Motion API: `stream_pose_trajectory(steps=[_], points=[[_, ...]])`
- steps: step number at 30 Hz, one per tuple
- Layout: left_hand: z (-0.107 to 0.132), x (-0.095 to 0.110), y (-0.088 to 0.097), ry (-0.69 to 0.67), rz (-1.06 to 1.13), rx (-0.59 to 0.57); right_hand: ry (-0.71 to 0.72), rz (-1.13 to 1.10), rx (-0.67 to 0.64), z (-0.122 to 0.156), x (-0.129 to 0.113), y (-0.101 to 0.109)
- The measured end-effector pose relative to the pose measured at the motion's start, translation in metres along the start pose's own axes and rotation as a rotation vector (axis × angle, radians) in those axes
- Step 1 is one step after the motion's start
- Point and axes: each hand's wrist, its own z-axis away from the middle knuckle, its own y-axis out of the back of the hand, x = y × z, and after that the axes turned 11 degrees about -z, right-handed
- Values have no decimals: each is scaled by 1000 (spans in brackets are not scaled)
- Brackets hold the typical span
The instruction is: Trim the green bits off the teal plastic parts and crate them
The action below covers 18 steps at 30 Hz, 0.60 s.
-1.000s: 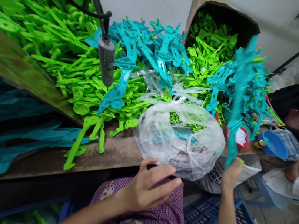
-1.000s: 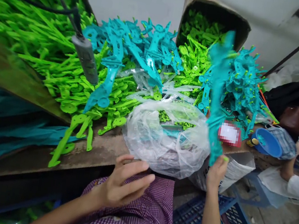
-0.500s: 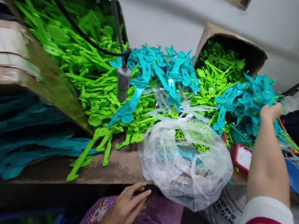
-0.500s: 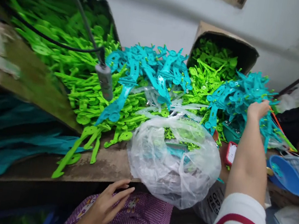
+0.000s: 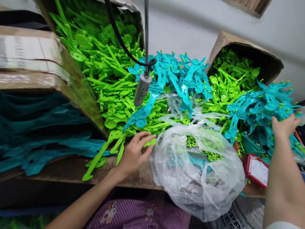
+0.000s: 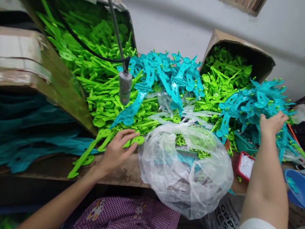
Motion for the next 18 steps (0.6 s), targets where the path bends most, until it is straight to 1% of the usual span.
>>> stream_pose_trajectory(steps=[2,4,5,6,8,10,11,12,13,14,16,18], points=[[-47,-5,-13,-17,-47,39,52,-42,64,22,-12,3],[-92,-12,-28,16,-130,81,188,-146,84,64,-28,7],[-112,-17,-35,52,-181,78,292,-216,54,93,-37,9],[-129,-22,-42,97,-225,63,386,-296,-28,127,-45,11],[-155,-32,-53,227,-271,28,533,-418,-242,204,-55,16],[-168,-42,-60,324,-266,4,634,-441,-448,282,-56,20],[-171,-46,-61,335,-253,4,663,-438,-560,316,-54,21],[-172,-49,-62,320,-237,11,673,-458,-634,346,-51,22],[-173,-51,-62,287,-224,21,653,-481,-680,371,-48,22],[-172,-51,-62,249,-212,31,616,-508,-709,392,-45,22],[-170,-42,-61,167,-204,41,525,-569,-730,422,-45,25],[-163,-24,-56,68,-212,32,460,-622,-719,441,-52,34]])
